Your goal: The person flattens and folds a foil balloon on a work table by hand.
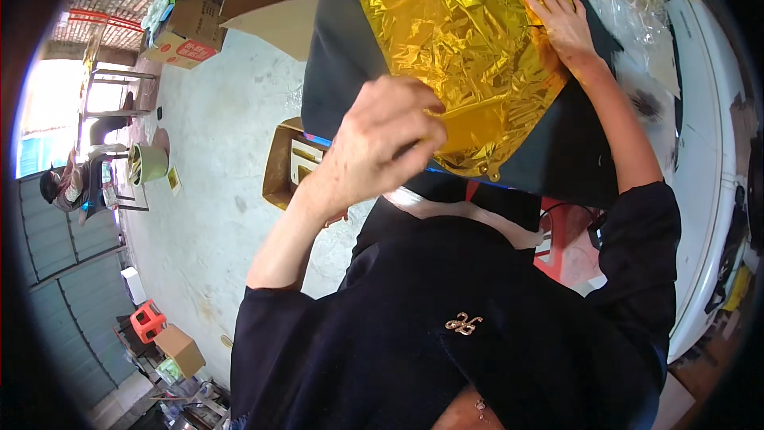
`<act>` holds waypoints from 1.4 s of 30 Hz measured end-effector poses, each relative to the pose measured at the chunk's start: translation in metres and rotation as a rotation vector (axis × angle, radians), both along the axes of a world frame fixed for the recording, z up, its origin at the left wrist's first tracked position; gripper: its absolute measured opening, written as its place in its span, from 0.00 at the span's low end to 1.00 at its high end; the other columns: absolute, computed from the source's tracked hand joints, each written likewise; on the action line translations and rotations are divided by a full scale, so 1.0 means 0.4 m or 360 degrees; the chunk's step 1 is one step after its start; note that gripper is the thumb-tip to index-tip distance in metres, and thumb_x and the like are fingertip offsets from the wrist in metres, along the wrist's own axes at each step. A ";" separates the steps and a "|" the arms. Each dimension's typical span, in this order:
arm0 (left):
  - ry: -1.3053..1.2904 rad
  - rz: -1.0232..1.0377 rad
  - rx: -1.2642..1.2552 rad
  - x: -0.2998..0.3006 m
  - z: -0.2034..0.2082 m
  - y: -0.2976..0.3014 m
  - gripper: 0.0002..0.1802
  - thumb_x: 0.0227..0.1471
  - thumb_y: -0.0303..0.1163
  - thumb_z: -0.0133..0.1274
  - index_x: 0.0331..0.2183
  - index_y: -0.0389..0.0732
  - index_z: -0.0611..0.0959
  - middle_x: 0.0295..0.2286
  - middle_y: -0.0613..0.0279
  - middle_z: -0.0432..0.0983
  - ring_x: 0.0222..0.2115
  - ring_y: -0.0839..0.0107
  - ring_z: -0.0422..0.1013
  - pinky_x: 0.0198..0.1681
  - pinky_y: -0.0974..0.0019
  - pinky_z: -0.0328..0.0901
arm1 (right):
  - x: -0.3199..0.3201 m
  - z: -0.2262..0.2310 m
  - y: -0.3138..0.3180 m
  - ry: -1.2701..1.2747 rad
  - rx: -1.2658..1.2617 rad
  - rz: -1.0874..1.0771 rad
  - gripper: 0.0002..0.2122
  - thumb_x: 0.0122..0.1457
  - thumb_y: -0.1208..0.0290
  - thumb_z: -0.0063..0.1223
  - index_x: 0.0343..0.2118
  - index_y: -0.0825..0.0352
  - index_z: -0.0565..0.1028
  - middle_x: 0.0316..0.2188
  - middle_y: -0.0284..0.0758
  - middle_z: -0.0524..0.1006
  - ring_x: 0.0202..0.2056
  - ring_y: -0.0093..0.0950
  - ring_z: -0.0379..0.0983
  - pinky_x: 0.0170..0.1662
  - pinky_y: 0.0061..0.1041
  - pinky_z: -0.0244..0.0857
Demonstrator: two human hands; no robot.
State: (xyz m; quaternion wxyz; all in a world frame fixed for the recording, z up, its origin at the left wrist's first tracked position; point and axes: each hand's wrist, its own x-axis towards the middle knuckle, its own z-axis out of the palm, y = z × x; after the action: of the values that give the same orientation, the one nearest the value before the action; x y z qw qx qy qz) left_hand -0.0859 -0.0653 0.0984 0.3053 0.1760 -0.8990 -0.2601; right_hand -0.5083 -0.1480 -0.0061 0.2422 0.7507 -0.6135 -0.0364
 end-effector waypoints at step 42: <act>-0.0411 -0.0267 0.0185 -0.019 -0.151 0.005 0.07 0.53 0.29 0.64 0.34 0.38 0.85 0.31 0.58 0.79 0.36 0.59 0.76 0.46 0.57 0.71 | 0.005 -0.011 -0.013 0.0032 -0.0007 -0.0071 0.36 0.64 0.78 0.47 0.73 0.40 0.57 0.68 0.35 0.67 0.66 0.39 0.63 0.68 0.52 0.53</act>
State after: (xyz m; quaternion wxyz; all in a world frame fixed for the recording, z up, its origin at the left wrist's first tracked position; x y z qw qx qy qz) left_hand -0.0935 -0.0634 0.0378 0.1538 0.1497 -0.9257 -0.3115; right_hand -0.5065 -0.1530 -0.0103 0.2490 0.7360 -0.6277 -0.0480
